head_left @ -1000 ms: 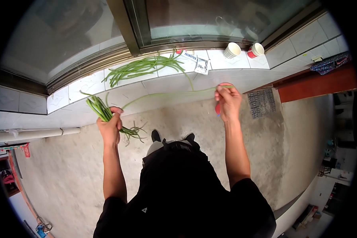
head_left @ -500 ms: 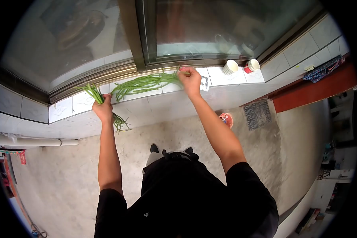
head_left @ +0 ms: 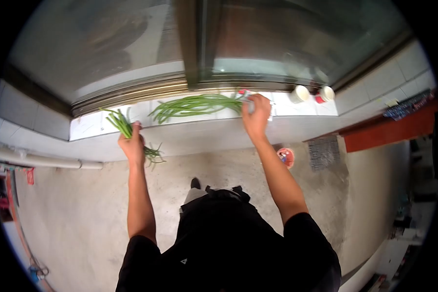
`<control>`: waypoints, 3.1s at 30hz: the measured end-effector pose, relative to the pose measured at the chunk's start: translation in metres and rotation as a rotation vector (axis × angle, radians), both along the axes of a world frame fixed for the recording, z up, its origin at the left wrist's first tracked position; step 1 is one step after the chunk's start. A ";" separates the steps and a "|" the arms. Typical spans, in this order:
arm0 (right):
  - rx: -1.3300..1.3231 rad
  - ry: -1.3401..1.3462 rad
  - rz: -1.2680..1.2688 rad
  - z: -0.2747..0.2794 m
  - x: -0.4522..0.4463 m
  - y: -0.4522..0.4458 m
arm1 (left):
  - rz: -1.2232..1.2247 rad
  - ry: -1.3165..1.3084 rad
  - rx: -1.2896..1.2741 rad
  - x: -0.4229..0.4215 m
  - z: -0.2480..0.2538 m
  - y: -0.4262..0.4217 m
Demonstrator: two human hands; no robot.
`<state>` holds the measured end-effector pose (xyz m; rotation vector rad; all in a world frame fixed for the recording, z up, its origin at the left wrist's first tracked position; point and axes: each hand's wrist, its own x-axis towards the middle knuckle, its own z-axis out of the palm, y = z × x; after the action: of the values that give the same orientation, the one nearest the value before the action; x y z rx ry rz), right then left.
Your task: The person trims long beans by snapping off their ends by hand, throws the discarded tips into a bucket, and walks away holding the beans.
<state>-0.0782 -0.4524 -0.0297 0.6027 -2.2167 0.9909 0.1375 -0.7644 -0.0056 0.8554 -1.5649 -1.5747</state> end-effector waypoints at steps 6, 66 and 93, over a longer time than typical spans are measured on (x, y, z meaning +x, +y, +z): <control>-0.163 -0.165 0.306 0.013 0.084 0.010 | -0.432 0.051 0.322 0.044 0.039 0.082; -1.080 -0.674 0.356 0.086 0.128 0.104 | -0.512 0.201 0.507 0.079 -0.017 0.074; -0.390 -0.706 0.259 0.015 0.233 0.114 | -0.906 -0.499 -0.113 0.054 -0.029 0.137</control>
<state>0.1545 -0.3382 -0.0143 0.3971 -2.4413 1.9544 0.1913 -0.6276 -0.0346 0.4989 -2.6200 -1.9147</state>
